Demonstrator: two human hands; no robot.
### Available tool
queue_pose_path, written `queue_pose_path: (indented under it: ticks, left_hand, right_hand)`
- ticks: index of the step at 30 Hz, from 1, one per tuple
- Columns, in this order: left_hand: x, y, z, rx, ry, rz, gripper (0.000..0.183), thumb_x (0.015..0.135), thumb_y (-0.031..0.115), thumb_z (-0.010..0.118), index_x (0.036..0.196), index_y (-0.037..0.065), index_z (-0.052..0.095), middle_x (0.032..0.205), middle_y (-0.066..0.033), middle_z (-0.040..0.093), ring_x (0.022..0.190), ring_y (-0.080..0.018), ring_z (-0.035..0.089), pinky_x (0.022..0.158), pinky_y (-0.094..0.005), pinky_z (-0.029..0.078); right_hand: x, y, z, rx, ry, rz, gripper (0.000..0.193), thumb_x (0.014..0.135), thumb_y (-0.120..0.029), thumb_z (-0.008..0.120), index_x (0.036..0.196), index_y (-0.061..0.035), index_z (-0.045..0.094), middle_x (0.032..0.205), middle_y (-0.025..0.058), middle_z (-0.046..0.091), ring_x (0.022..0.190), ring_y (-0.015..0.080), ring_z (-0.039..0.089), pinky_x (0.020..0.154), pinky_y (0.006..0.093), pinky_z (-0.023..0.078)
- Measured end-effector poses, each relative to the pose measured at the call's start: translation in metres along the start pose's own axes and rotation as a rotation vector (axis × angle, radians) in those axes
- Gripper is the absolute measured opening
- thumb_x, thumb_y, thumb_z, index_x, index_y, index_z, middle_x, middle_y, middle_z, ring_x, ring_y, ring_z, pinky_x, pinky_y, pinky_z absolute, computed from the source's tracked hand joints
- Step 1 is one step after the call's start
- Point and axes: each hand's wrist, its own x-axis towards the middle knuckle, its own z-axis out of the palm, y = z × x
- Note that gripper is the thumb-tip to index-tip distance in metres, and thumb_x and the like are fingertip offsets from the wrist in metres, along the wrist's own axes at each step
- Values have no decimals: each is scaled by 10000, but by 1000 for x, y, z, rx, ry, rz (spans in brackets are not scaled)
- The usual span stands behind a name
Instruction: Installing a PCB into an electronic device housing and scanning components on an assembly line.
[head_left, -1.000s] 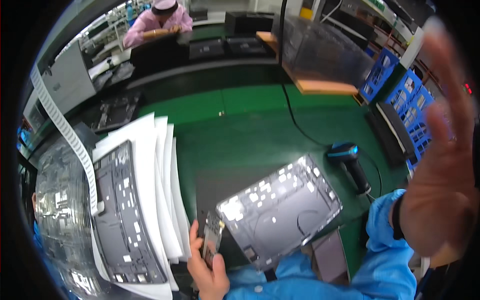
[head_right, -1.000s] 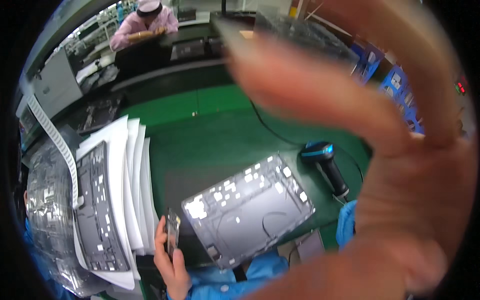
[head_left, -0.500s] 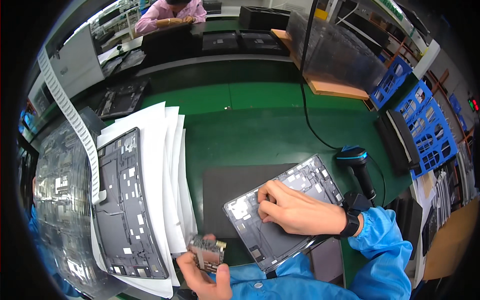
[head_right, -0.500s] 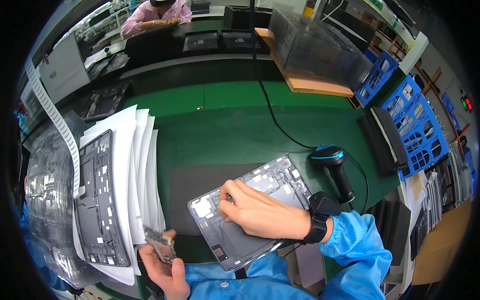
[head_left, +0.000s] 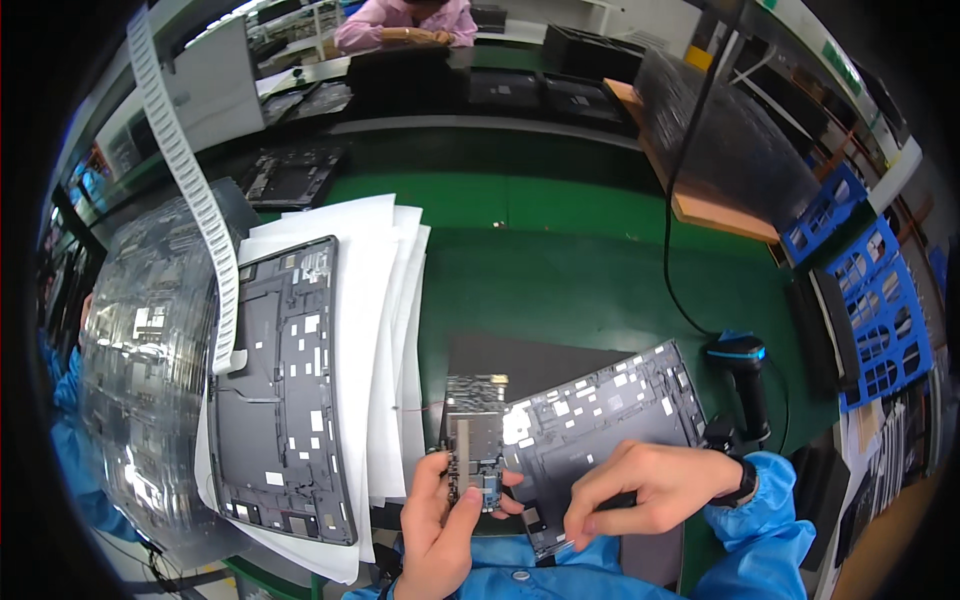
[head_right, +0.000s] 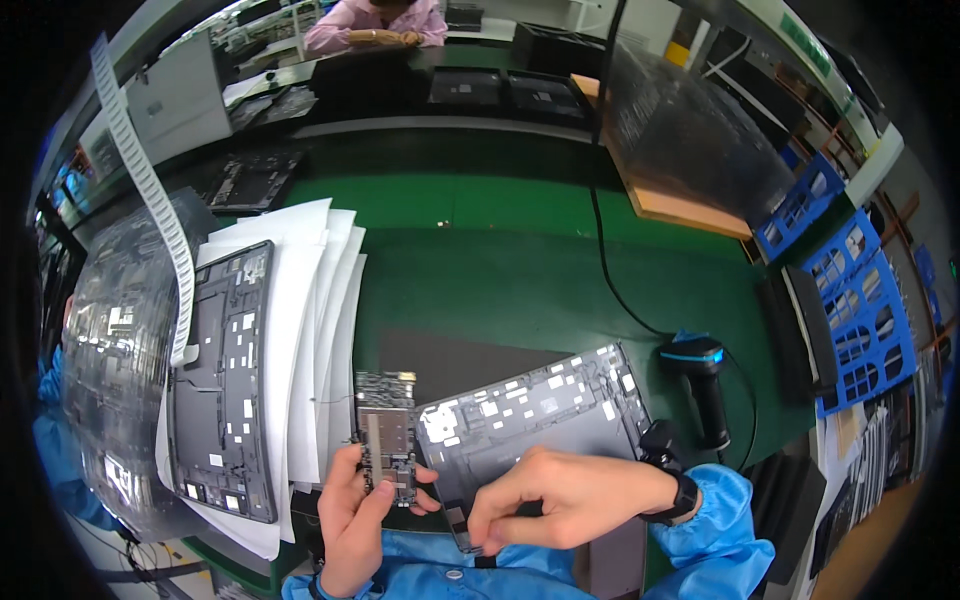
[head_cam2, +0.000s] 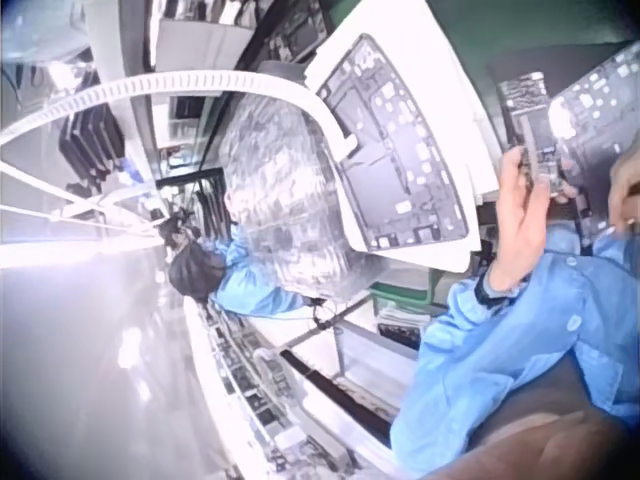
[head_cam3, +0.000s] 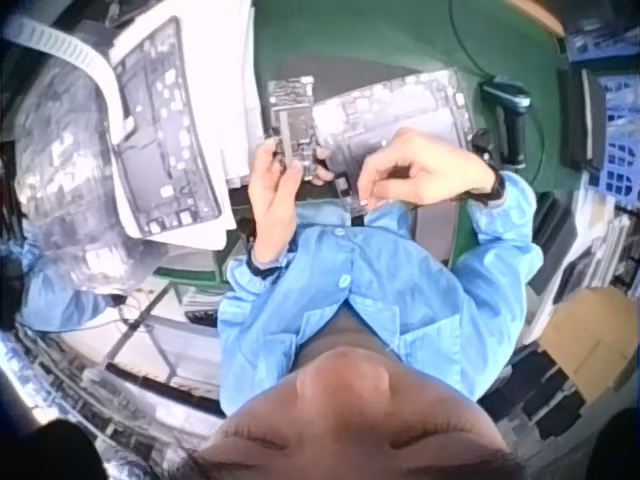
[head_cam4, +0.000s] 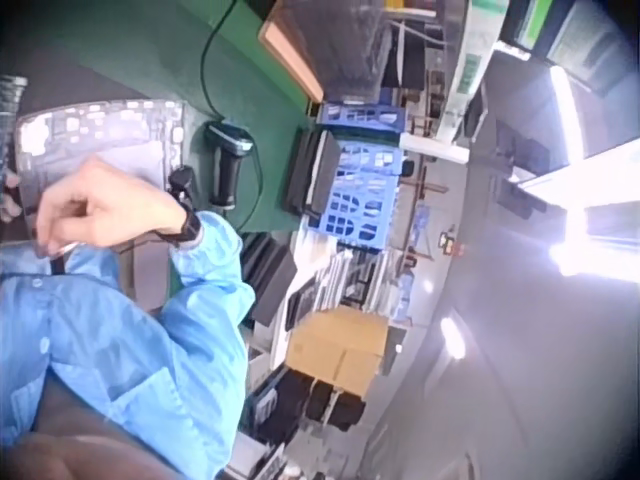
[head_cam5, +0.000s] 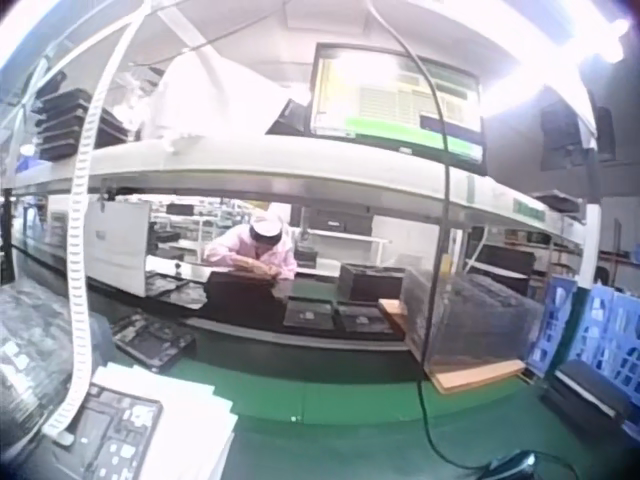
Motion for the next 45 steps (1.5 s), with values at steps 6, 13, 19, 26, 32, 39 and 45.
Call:
queue_pose_path:
  ticks: [6, 13, 19, 26, 32, 39, 45]
  left_hand:
    - [-7, -4, -4, -49, 14, -33, 246, 1027, 77, 482, 1222, -71, 507, 924, -154, 692, 704, -143, 627, 670, -265, 518]
    - [-24, -18, -33, 77, 18, -166, 328, 967, 67, 504, 1256, -72, 435, 1047, -240, 674, 801, -203, 670, 701, -291, 520]
    - [-23, -12, -21, -16, 32, -131, 291, 1013, 99, 479, 1235, -84, 521, 901, -159, 697, 713, -141, 611, 647, -255, 489]
    - [3, -11, 20, -177, 80, 57, 289, 986, 89, 508, 1227, -69, 492, 1047, -199, 666, 841, -172, 640, 719, -280, 509]
    - [41, -6, 30, -234, 311, 131, 275, 947, -25, 615, 1204, -48, 522, 1012, -99, 683, 876, -110, 641, 795, -223, 498]
    - [40, -22, 33, -276, 399, 186, 319, 851, -86, 704, 1130, -22, 564, 958, -105, 691, 806, -86, 633, 750, -213, 498]
    - [39, -27, 39, -304, 465, 207, 296, 833, -74, 725, 1084, -20, 578, 926, -97, 692, 747, -74, 613, 693, -212, 495]
  right_hand:
    - [18, 8, 2, 336, 79, -42, 222, 936, 19, 620, 1144, 56, 690, 985, 141, 750, 886, 196, 730, 810, 284, 573]
    - [36, 27, -21, -94, 290, -200, 156, 907, -44, 709, 1052, -4, 750, 955, 117, 721, 892, 181, 691, 837, 289, 551]
    - [38, 37, -23, 332, 490, -36, 147, 881, 12, 732, 1025, 41, 729, 960, 122, 731, 875, 178, 716, 798, 275, 579]
    - [33, 44, -25, 417, 471, -15, 142, 849, 69, 744, 980, 94, 696, 946, 165, 726, 849, 178, 721, 754, 269, 606]
    - [33, 51, -26, 385, 454, 5, 127, 893, -13, 733, 994, 53, 696, 883, 96, 735, 739, 103, 693, 643, 206, 545]
    - [36, 56, -21, 285, 486, -141, 86, 890, -4, 710, 955, 48, 690, 852, 80, 724, 782, 95, 695, 702, 228, 563]
    - [35, 57, -18, 239, 514, -104, 68, 875, 13, 670, 931, 48, 687, 835, 89, 718, 791, 110, 701, 701, 241, 573]
